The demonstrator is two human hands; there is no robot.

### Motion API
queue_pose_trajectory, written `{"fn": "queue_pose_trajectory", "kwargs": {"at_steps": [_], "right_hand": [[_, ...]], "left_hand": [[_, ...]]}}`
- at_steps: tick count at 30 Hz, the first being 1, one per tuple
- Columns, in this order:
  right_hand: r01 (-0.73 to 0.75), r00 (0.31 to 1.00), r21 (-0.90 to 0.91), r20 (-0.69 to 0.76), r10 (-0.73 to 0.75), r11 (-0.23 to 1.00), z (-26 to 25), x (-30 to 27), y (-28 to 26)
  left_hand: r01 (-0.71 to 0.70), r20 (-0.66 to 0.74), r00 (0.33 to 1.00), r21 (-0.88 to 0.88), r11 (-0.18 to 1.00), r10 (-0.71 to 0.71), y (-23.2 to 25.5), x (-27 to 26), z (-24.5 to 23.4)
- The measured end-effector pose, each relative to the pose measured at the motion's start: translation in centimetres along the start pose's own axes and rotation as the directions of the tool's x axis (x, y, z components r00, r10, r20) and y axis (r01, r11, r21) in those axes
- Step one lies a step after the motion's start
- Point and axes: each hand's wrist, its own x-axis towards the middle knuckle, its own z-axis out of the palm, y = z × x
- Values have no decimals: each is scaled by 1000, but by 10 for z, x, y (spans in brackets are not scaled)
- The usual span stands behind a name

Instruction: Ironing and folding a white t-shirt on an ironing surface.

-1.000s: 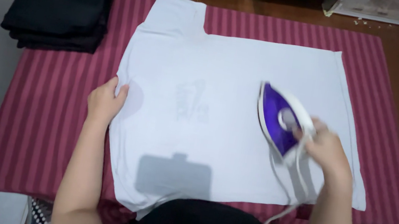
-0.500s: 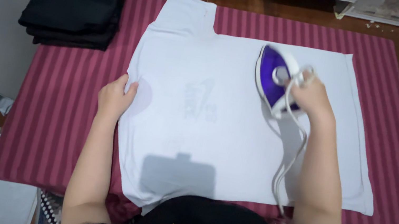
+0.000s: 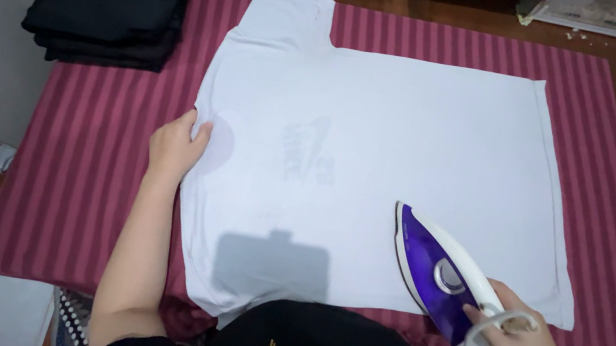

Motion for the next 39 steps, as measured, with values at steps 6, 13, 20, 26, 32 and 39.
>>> {"fn": "queue_pose_trajectory", "kwargs": {"at_steps": [6, 13, 20, 26, 32, 39], "right_hand": [[58, 991, -347, -93, -96, 936, 30, 53, -75], [219, 955, -430, -88, -282, 876, 74, 171, -169], [279, 912, -487, -137, -387, 828, 93, 232, -201], [230, 900, -467, -231, -369, 854, 50, 237, -160], [154, 763, -553, -461, -454, 819, -65, 248, -61], [-12, 856, -225, -506, -106, 974, -97, 188, -77]], "left_hand": [[4, -2, 1000, -7, 1000, -4, 3, 0, -3], [30, 8, 1000, -3, 1000, -30, 2, 1, -2], [24, 10, 1000, -19, 1000, -24, 3, 0, -4], [16, 15, 1000, -26, 1000, -16, -1, 1, -2], [10, 18, 1000, -13, 1000, -10, -1, 1, -2], [2, 21, 1000, 1, 1000, -2, 2, 0, -3]]}}
